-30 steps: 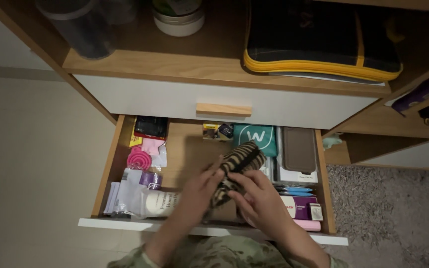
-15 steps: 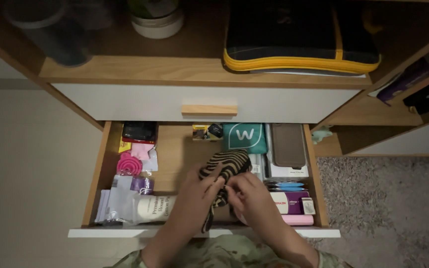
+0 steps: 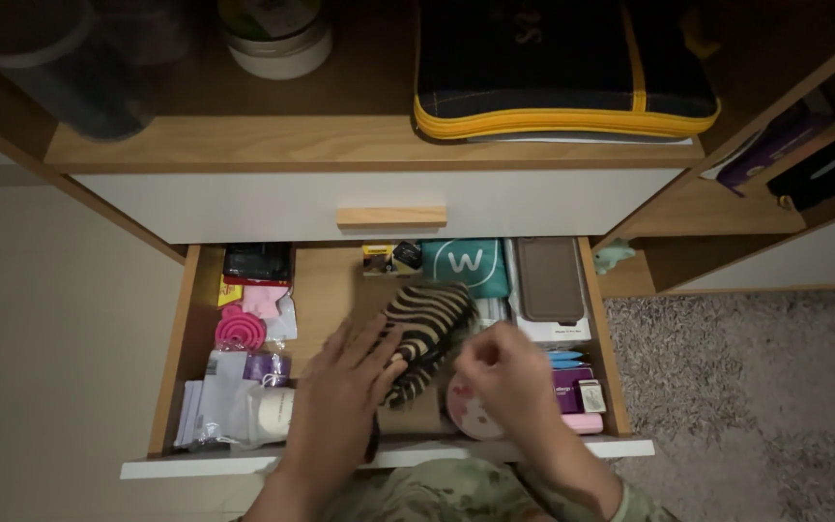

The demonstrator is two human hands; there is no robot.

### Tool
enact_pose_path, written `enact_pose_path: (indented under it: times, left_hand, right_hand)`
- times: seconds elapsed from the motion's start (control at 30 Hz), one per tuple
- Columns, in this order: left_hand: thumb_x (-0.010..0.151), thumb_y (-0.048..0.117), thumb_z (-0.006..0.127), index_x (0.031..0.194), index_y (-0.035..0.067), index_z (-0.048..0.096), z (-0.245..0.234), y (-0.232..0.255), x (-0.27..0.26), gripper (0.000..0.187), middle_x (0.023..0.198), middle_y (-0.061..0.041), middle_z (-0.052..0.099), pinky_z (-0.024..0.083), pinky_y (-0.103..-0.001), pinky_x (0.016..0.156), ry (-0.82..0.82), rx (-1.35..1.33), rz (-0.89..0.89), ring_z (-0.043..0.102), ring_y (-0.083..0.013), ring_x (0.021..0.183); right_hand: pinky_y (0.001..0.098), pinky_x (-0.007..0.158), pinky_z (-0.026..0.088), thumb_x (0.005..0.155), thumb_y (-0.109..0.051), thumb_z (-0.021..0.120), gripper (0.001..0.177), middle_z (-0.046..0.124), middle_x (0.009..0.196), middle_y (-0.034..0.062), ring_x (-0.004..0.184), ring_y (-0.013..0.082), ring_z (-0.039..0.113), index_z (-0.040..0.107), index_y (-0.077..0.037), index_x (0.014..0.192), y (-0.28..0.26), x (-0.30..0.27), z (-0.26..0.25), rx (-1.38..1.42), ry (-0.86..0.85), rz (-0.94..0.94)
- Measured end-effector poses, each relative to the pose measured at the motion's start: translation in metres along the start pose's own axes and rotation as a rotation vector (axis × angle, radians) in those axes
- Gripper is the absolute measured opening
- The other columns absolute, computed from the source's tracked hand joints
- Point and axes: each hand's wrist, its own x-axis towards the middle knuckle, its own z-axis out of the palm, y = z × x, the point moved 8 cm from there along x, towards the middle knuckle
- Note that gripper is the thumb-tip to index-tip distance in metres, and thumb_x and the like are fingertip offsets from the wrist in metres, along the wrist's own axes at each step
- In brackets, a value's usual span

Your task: The person opens a drawer and rummages through its contents. They pick up and examine a zebra-print pouch, a white cloth, a beaded necklace, a small plastic bag, a pen, and several packaged earrings. The person handles each item individually, looking at them before placing them back in the drawer.

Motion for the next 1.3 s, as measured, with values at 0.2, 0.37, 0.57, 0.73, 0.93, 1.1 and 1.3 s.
enact_pose_path:
  times: [0.2, 0.37, 0.57, 0.73, 0.93, 1.1, 1.3]
  left_hand:
    - [0.099, 0.027, 0.056, 0.129, 0.013, 0.072, -0.008, -0.013, -0.011, 0.037, 0.13, -0.008, 0.074, 0.046, -0.037, 0.106, 0.119, -0.787, -0.395, 0.064, -0.0247, 0.123]
    - [0.1, 0.022, 0.057, 0.126, 0.01, 0.072, -0.001, -0.004, -0.01, 0.032, 0.122, -0.008, 0.076, 0.05, -0.037, 0.099, 0.224, -0.661, -0.302, 0.068, -0.0252, 0.111]
    - [0.1, 0.023, 0.057, 0.117, 0.009, 0.076, 0.013, -0.03, -0.014, 0.029, 0.117, -0.009, 0.078, 0.048, -0.036, 0.102, 0.352, -0.823, -0.319, 0.07, -0.0245, 0.111]
    - [0.1, 0.017, 0.058, 0.122, 0.017, 0.075, 0.037, -0.077, -0.014, 0.028, 0.121, -0.002, 0.076, 0.042, -0.04, 0.108, 0.364, -0.881, -0.385, 0.052, -0.0247, 0.128]
    - [0.098, 0.02, 0.068, 0.104, 0.006, 0.077, 0.1, -0.13, -0.021, 0.018, 0.114, -0.011, 0.077, 0.043, -0.048, 0.114, 0.344, -0.806, -0.481, 0.062, -0.0344, 0.128]
    - [0.098, 0.035, 0.067, 0.133, 0.015, 0.066, 0.102, -0.137, -0.019, 0.04, 0.139, -0.012, 0.062, 0.047, -0.048, 0.113, -0.003, -0.814, -0.636, 0.057, -0.0364, 0.133]
    - [0.094, 0.04, 0.073, 0.142, 0.016, 0.06, 0.078, -0.129, -0.022, 0.055, 0.143, -0.009, 0.06, 0.046, -0.045, 0.116, -0.088, -0.864, -0.819, 0.056, -0.0288, 0.137]
  right_hand:
    - [0.0279, 0.061, 0.048, 0.084, -0.021, 0.08, 0.013, 0.07, 0.068, -0.0017, 0.062, 0.0101, 0.061, 0.071, -0.014, 0.077, 0.074, 0.002, -0.005, 0.173, -0.017, 0.544]
    - [0.0281, 0.064, 0.049, 0.084, -0.01, 0.079, 0.021, 0.069, 0.071, 0.0, 0.065, 0.0115, 0.059, 0.063, -0.014, 0.072, 0.098, 0.003, 0.018, 0.313, 0.003, 0.627]
    - [0.0314, 0.053, 0.053, 0.094, -0.008, 0.068, 0.005, 0.069, 0.086, 0.0107, 0.066, 0.022, 0.066, 0.069, -0.007, 0.098, 0.102, -0.004, 0.054, 0.665, -0.041, 0.858]
    - [0.0439, 0.069, 0.06, 0.092, -0.028, 0.062, 0.05, 0.066, 0.118, 0.0236, 0.083, 0.0393, 0.071, 0.05, -0.016, 0.139, 0.052, -0.004, 0.078, 0.93, -0.179, 1.046]
    - [0.0594, 0.103, 0.051, 0.091, -0.024, 0.072, 0.055, 0.042, 0.153, 0.0272, 0.128, 0.0499, 0.059, 0.046, -0.008, 0.137, 0.046, -0.007, 0.105, 0.586, -0.364, 0.789]
    - [0.0354, 0.097, 0.057, 0.086, -0.005, 0.074, 0.056, 0.048, 0.133, 0.0152, 0.108, 0.0236, 0.063, 0.05, -0.011, 0.136, 0.019, -0.011, 0.112, 0.67, -0.275, 0.658]
    - [0.0479, 0.107, 0.055, 0.094, -0.019, 0.069, 0.047, 0.043, 0.139, 0.0103, 0.128, 0.0405, 0.059, 0.059, -0.024, 0.14, 0.011, -0.009, 0.112, 0.158, -0.487, 0.38]
